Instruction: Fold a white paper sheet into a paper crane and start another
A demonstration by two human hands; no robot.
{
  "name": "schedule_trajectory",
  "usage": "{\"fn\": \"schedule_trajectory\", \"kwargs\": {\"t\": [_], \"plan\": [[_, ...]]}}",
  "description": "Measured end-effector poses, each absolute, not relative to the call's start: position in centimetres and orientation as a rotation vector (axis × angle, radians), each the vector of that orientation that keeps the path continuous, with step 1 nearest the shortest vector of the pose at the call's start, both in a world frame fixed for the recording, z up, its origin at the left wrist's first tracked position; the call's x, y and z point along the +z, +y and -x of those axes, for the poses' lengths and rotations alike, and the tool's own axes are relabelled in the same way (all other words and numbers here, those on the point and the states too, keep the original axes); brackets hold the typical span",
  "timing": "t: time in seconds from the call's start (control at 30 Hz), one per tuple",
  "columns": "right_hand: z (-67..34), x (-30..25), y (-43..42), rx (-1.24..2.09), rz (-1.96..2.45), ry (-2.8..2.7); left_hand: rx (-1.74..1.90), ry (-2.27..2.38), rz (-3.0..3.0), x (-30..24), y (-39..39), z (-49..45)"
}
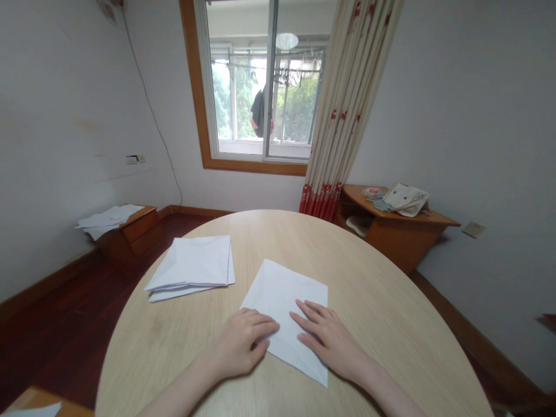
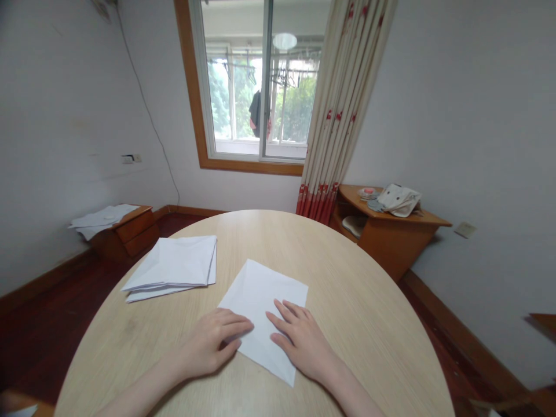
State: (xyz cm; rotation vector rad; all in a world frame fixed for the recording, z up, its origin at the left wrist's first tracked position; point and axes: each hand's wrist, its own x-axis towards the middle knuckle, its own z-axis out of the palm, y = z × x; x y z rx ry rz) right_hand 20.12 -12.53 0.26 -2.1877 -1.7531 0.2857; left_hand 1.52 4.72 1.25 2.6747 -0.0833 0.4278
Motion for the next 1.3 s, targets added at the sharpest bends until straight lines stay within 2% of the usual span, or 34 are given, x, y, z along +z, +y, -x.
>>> {"fn": "schedule_trajectory", "kwargs": {"t": [0.3,0.53,0.8,0.97,1.3], "plan": [[-20.2,0.1,-12.7,0.236,2.053,-1.742,0.493,0.083,-2.757,1.1,4.9,-1.6],[-20.0,0.6,-12.8,0.257,1.995,-1.832,0.255,0.147,-2.792,1.3,5.1,-1.4],[-19.4,1.9,-13.1,0.449,1.831,-1.882,-0.007,-0.029,-2.683,1.3,5.5,-1.5],[-19.6,1.8,-13.2,0.490,1.786,-1.863,-0.023,-0.199,-2.631,1.4,5.5,-1.3],[-20.2,1.4,-13.2,0.630,1.919,-1.782,0.003,-0.199,-2.614,2.3,5.0,-1.2]]}}
